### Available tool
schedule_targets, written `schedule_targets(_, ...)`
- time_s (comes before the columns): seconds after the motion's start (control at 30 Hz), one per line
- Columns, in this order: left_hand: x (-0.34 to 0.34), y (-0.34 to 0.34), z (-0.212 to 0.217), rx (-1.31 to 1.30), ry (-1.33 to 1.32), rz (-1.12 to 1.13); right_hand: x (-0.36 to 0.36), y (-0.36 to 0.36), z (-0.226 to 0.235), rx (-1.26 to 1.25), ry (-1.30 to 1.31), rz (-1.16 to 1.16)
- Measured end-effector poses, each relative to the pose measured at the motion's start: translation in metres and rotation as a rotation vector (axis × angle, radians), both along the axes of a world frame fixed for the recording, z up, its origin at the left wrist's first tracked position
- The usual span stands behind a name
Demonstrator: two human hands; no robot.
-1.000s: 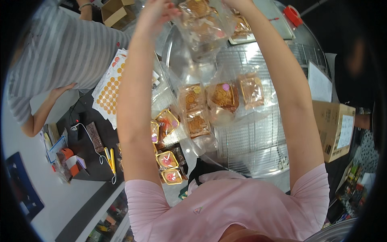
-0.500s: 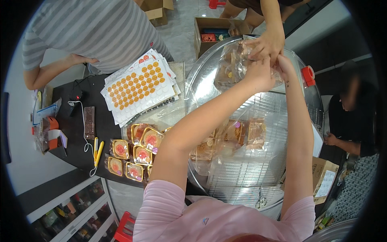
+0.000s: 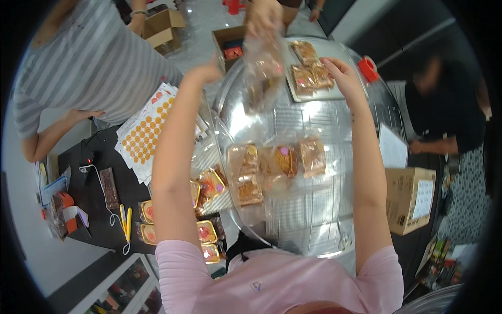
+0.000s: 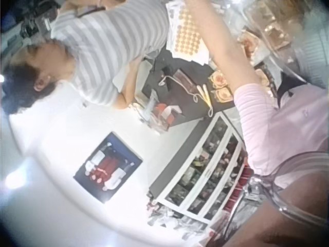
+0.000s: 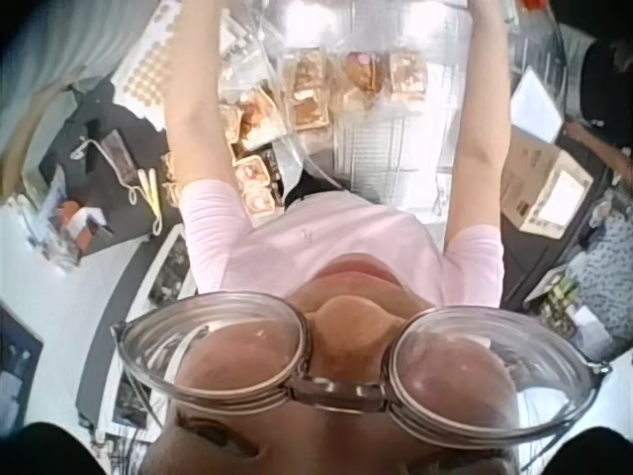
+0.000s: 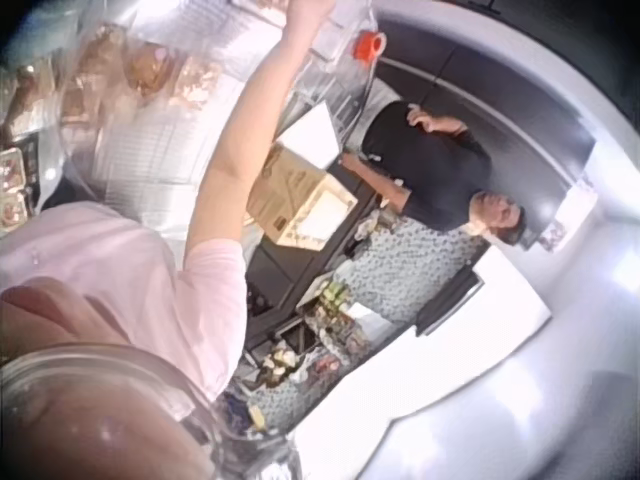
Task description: The person uses a yellow handheld heat sealer to seal small plastic bags containing square cakes. They repeatedly pick up a bag, seal it, and place it on a metal tray. Another person is visible in the background applying stickers to similar items.
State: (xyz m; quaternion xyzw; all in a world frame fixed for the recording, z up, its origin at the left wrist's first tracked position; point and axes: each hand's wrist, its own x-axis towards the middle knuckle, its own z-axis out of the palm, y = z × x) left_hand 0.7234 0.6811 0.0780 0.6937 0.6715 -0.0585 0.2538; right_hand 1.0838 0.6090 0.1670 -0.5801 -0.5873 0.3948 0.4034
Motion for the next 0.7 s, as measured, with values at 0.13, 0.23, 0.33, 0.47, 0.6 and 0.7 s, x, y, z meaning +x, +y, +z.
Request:
schedule_targets(0.13, 0.016, -0.097, 0.044, 0.338, -0.313, -0.06, 0.072, -0.073, -0.044, -0.115, -0.15, -0.1)
schedule_targets(0.23, 0.035, -0.196, 0.073, 0.235, -0.534, 0.017, 0.107, -0.15, -0.097, -0.221, -0.293, -0.188)
schedule_targets(0.33, 0.044, -0.278, 0.062, 0.187, -0.696, 0.162, 0.106, -0.211, -0.125, -0.413, -0.227, -0.11)
schedule_targets(0.47, 0.075, -0.326, 0.049, 0.124, -0.863, 0.34, 0.11, -0.227, -0.17, -0.266, -0.435, -0.292)
schedule_targets(0.6, 0.098, -0.347, 0.059, 0.214, -0.697, 0.405, 0.064, -0.215, -0.169, -0.279, -0.533, -0.212)
schedule_targets(0.7, 0.094, -0.367, 0.056, 0.241, -0.714, 0.404, 0.021, -0.222, -0.167, -0.238, -0.746, -0.201)
